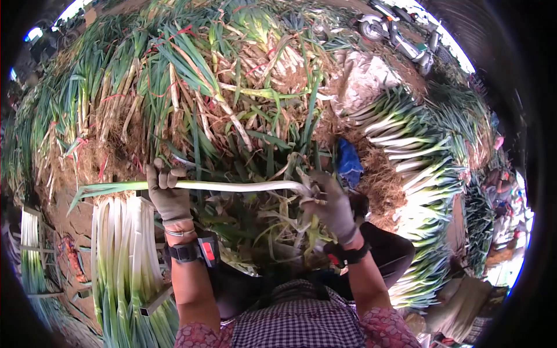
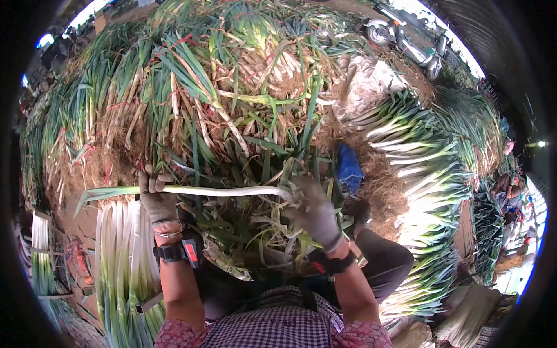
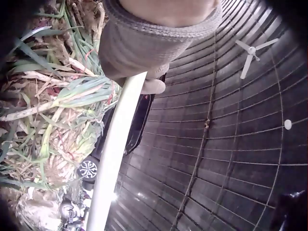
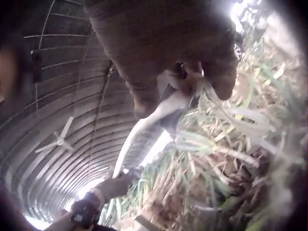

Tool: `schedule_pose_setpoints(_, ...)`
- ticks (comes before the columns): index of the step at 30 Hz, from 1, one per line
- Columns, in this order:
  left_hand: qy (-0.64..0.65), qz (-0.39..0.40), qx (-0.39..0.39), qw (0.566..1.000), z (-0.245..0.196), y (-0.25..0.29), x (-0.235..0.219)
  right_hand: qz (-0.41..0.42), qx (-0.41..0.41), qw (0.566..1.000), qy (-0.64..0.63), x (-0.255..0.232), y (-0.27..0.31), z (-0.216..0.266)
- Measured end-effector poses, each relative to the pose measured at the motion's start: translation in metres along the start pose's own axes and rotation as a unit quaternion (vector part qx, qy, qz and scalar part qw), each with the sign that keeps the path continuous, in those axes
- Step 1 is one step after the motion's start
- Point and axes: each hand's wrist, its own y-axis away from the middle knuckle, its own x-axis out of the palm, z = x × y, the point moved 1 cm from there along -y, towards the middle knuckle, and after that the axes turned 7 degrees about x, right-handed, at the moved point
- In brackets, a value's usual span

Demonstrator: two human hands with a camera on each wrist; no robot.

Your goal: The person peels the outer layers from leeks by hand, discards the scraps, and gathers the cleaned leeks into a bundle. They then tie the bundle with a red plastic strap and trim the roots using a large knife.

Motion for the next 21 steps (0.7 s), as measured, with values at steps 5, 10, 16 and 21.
schedule_pose_setpoints(5, -0.123, 0.002, 0.009, 0.992, 0.017, 0.005, 0.018, 0.017, -0.073, 0.995, 0.064, 0.032, -0.006, 0.015)
schedule_pose_setpoints(10, -0.346, 0.107, -0.164, 0.917, 0.045, 0.028, 0.039, 0.077, -0.009, 0.997, 0.007, 0.032, -0.008, 0.037)
schedule_pose_setpoints(16, -0.365, 0.041, -0.135, 0.92, 0.059, 0.035, 0.035, -0.046, -0.184, 0.965, 0.179, 0.039, -0.019, 0.066)
schedule_pose_setpoints(21, -0.373, 0.031, -0.13, 0.918, 0.062, 0.037, 0.041, 0.007, -0.144, 0.977, 0.156, 0.054, -0.033, 0.064)
